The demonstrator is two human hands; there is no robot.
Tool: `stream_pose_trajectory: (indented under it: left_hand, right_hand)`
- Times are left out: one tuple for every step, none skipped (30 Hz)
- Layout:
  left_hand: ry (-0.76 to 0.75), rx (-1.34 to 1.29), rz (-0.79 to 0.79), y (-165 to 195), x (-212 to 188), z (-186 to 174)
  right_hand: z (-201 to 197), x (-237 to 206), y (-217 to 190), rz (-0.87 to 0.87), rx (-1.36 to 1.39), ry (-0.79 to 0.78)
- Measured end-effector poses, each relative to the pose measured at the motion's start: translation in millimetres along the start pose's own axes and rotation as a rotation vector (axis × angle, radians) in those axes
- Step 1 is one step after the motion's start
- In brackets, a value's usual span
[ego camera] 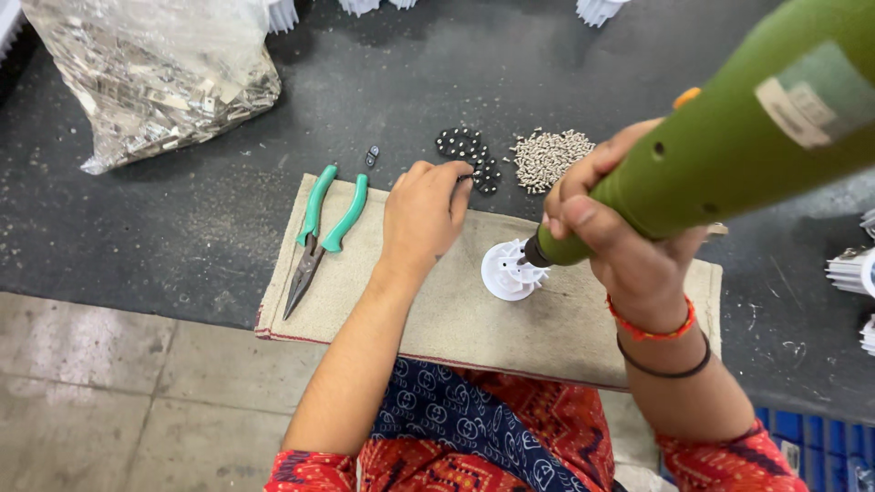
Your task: The person assembles small white plastic lamp holder components at a factory workbench. They pick tiny screws and metal clips, position them on the white plastic part, and drive the screws in using a green electric screwdriver, repeating the process on successive parts.
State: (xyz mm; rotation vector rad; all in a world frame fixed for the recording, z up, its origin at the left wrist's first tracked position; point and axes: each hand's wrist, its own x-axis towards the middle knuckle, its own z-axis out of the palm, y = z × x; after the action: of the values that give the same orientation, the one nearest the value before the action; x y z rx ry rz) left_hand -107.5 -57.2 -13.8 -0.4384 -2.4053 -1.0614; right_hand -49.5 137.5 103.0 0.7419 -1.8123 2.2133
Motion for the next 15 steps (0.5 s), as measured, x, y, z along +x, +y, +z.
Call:
stream_pose_trajectory:
  left_hand:
    - [0.002, -0.020, -0.012, 5, 1, -3]
    - [0.014, -0.061, 0.024, 11, 1, -7]
    - [0.023, -0.102, 0.060, 19, -3, -11]
    - [0.029, -0.145, 0.094, 27, -9, -15]
    - [-0.003, -0.153, 0.125, 36, -15, -17]
    - [-0.036, -0.159, 0.157, 46, -23, -19]
    - [-0.069, -0.164, 0.188, 54, -30, -21]
    - [-0.077, -0.148, 0.200, 61, -35, -21]
    - [-0.084, -0.132, 0.212, 68, -40, -20]
    - [-0.091, -0.117, 0.222, 72, -43, -20]
    - [-0.087, -0.114, 0.222, 75, -46, -20]
    - [-0.082, -0.110, 0.224, 77, -47, -20]
    - [-0.076, -0.107, 0.226, 78, -47, -20]
    - [-0.077, -0.095, 0.234, 80, -48, -21]
    - [-0.078, -0.083, 0.241, 81, -49, -22]
  right_hand:
    - [-1, 0, -3, 0.000, -0.004, 0.000]
    - [-2, 0, -7, -0.001, -0.008, 0.000]
    - [-4, 0, -11, -0.018, -0.021, 0.003]
    - [-5, 0, -15, -0.023, -0.018, 0.024]
    - [-7, -1, -19, -0.029, -0.016, 0.046]
    - [-9, -3, -24, -0.025, 0.004, 0.083]
    - [-11, -4, -27, -0.025, 0.006, 0.113]
    - [-13, -5, -30, -0.024, 0.008, 0.143]
    - [-15, -6, -33, -0.026, -0.010, 0.164]
    - [-16, -7, -34, -0.027, -0.023, 0.175]
    - [-17, -8, -36, -0.027, -0.036, 0.186]
    - [-18, -9, -37, -0.030, -0.043, 0.187]
    - [-19, -10, -37, -0.037, -0.056, 0.187]
    - [-19, -10, -38, -0.044, -0.069, 0.187]
    - [-19, -11, -37, -0.055, -0.085, 0.187]
